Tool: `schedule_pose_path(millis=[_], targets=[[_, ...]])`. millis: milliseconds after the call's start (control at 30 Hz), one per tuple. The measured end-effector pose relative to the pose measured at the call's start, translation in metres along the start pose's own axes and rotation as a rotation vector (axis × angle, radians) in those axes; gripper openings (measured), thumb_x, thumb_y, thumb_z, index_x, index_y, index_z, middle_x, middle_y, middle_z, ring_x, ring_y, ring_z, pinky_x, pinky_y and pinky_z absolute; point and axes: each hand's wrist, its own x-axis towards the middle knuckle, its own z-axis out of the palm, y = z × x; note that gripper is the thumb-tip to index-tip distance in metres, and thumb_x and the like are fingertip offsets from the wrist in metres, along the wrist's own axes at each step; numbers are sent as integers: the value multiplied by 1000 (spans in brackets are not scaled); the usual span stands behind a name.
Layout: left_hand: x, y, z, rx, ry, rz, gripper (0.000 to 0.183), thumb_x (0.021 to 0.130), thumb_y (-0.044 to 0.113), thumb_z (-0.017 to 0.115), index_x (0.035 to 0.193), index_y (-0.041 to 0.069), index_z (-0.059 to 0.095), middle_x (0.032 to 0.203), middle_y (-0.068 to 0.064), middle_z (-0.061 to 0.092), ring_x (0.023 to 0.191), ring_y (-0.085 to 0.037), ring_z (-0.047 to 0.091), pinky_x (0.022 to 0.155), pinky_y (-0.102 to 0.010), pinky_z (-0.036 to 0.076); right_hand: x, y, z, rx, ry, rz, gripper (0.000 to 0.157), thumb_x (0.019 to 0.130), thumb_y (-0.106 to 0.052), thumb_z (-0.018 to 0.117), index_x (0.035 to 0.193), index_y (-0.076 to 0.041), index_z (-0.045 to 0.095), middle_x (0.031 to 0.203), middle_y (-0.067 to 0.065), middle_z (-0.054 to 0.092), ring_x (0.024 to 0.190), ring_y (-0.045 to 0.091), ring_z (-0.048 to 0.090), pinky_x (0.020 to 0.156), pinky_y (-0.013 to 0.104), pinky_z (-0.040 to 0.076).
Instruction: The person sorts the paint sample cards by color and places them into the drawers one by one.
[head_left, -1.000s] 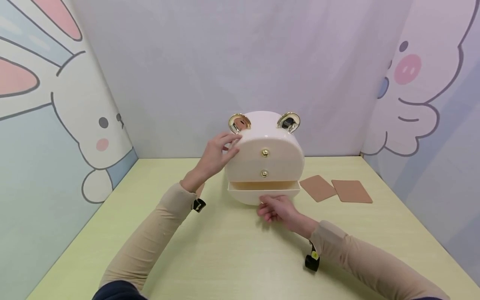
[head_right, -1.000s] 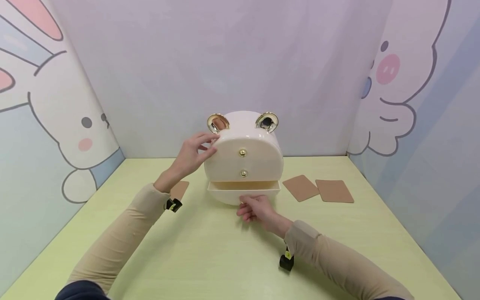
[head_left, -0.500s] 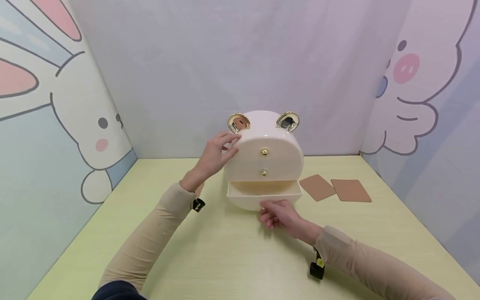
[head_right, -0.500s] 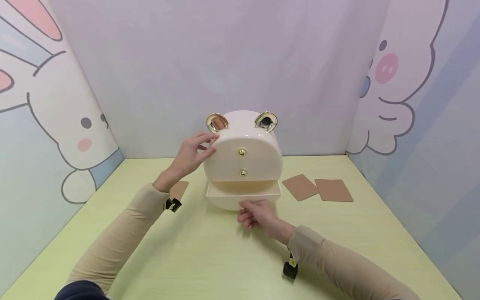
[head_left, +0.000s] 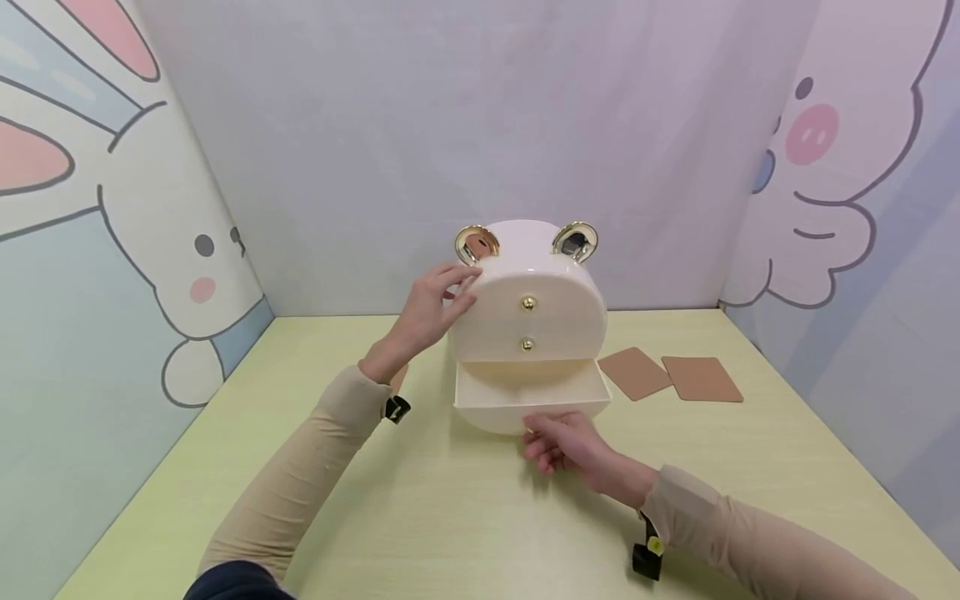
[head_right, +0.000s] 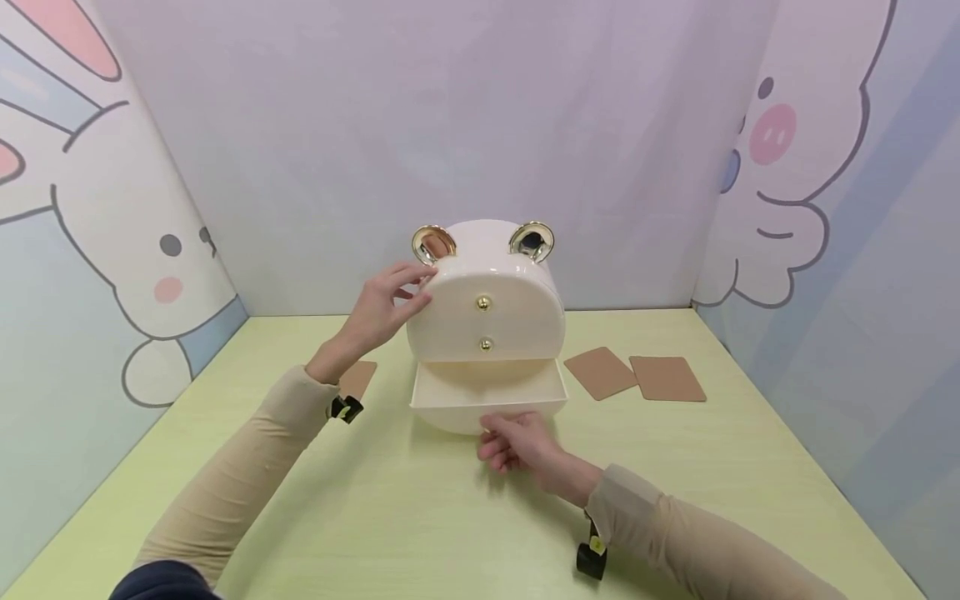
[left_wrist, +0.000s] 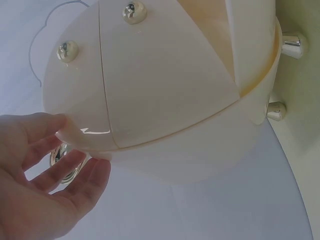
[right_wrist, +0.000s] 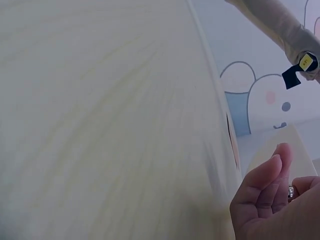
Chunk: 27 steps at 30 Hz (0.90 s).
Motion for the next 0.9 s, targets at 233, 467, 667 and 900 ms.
schedule_pose_path(millis=[233, 467, 667, 900], targets=[[1, -1, 0, -8, -7, -2, 33, 90, 6, 64, 123, 4, 64, 119, -15, 63, 103, -27, 60, 82, -39, 57, -10, 2, 2, -7, -9, 9, 46, 92, -31, 62, 101, 14, 62, 60, -4, 67, 50, 7, 55, 51, 21, 47], [1, -2, 1, -4, -6, -7, 33, 90, 6, 64, 123, 4, 64, 119, -15, 63, 103, -27, 61, 82, -39, 57, -18, 4, 4, 14, -18, 24, 46, 92, -31, 62, 101, 14, 63, 59, -4, 66, 49, 6, 55, 50, 21, 47], [2, -1, 1, 2, -7, -2, 33, 90, 6, 64, 123, 3, 63, 120, -16, 62, 104, -28, 61, 82, -39, 57, -23, 6, 6, 41, -34, 32, 45, 93, -30, 61, 102, 14, 62, 57, -5, 66, 48, 5, 55, 49, 20, 47], [2, -2, 1, 2, -12, -5, 33, 91, 7, 64, 123, 3, 64, 120, -16, 62, 104, -28, 61, 82, -38, 58, -27, 7, 6, 46, -72, 26, 47, 94, -32, 60, 103, 14, 61, 57, -5, 66, 47, 5, 56, 48, 20, 48]])
